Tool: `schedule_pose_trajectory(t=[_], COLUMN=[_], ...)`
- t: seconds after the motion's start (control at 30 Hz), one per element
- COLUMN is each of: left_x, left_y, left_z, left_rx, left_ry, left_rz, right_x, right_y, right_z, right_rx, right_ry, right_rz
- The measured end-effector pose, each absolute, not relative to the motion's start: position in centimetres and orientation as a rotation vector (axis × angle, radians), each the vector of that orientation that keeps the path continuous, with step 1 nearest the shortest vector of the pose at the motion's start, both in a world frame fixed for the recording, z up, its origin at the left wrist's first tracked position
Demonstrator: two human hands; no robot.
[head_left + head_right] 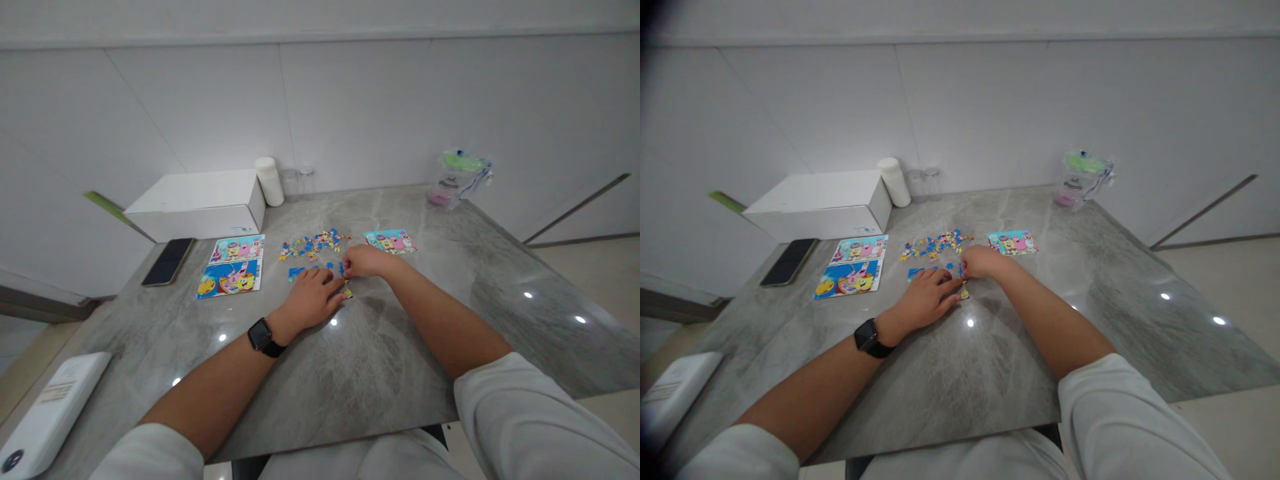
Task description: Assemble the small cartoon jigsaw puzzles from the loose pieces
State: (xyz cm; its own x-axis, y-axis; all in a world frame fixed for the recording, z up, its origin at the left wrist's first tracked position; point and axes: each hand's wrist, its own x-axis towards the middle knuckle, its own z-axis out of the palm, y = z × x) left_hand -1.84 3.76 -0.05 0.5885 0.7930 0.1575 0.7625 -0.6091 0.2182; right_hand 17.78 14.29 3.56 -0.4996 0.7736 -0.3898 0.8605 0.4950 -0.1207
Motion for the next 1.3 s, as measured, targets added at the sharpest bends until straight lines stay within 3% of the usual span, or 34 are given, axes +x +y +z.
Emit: schedule_pose_trajectory(t=[1.3], left_x=[-1.55], left_y=[3.71], left_z=[-0.60], left_rx=[2.737], left_ry=[1.354], left_rz=[0.374], right_x=[17.47], right_y=[14.00], right_z=[2.86], right_rx=[1.425], right_ry=[2.425], right_rz=[-0.340])
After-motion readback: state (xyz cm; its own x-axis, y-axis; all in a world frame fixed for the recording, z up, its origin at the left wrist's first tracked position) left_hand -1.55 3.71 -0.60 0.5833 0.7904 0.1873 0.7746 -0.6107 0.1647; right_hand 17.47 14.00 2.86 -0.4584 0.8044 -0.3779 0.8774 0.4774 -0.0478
